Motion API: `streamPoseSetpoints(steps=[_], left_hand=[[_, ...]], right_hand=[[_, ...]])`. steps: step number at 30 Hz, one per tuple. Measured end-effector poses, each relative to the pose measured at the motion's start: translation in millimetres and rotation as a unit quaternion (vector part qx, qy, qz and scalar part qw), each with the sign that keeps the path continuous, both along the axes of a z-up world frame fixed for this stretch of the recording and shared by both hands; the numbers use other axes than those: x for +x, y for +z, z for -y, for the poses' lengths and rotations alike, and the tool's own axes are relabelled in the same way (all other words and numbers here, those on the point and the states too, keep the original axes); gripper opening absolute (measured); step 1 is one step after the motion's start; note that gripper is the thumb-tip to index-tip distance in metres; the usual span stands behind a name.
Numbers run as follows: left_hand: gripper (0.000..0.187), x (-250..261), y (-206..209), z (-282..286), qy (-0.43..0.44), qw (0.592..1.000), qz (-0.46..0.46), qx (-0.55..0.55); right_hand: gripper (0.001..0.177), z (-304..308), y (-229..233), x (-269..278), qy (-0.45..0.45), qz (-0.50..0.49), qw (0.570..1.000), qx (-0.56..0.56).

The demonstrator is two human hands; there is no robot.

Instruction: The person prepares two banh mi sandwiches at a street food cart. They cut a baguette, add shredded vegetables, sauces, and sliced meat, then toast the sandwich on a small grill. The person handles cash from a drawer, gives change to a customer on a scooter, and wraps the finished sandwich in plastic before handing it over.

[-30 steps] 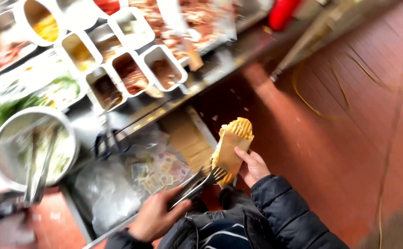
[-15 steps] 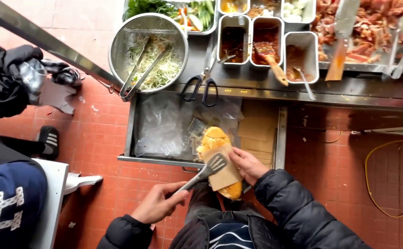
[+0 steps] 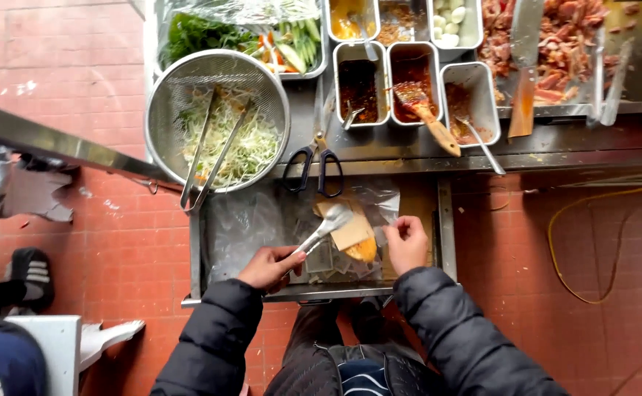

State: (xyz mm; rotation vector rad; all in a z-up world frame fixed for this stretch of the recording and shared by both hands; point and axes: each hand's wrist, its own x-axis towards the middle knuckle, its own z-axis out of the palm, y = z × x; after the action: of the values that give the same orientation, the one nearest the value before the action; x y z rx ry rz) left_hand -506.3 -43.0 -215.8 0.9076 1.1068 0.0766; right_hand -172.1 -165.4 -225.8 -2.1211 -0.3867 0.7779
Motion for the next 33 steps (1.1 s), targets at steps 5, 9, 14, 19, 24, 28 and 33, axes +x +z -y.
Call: streamPoseSetpoints(steps=[5, 9, 14, 19, 24, 28, 33], left_hand=[[0.046, 29, 20, 37, 0.102, 0.994, -0.028, 0.002], [0.044, 50, 76, 51, 0.136, 0.988, -0.077, 0.012], [0.036, 22, 103, 75, 0.121, 0.991, -0.049, 0.010], [0.049, 9, 154, 92, 0.040, 0.998, -0.045, -0.020], [0.033, 86, 271, 64, -0.332, 0.904, -0.171, 0.210], [0.047, 115, 340, 36, -0.413, 0.833, -0.178, 0.322], [0.088, 243, 345, 4, -0.338, 0.808, -0.087, 0.475]], right_hand=[[0.006, 14, 72, -74, 0.063, 0.144, 0.983, 0.092], [0.008, 17, 106, -133, 0.243, 0.136, 0.956, 0.088], [0.009, -7, 179, -99, 0.339, 0.227, 0.896, 0.173], [0.047, 4, 111, 5, 0.268, 0.046, 0.962, -0.002], [0.060, 22, 155, 39, 0.077, -0.479, 0.874, 0.021], [0.047, 74, 93, 107, -0.001, -0.524, 0.839, 0.150], [0.065, 170, 44, 219, -0.160, -0.644, 0.728, 0.171]])
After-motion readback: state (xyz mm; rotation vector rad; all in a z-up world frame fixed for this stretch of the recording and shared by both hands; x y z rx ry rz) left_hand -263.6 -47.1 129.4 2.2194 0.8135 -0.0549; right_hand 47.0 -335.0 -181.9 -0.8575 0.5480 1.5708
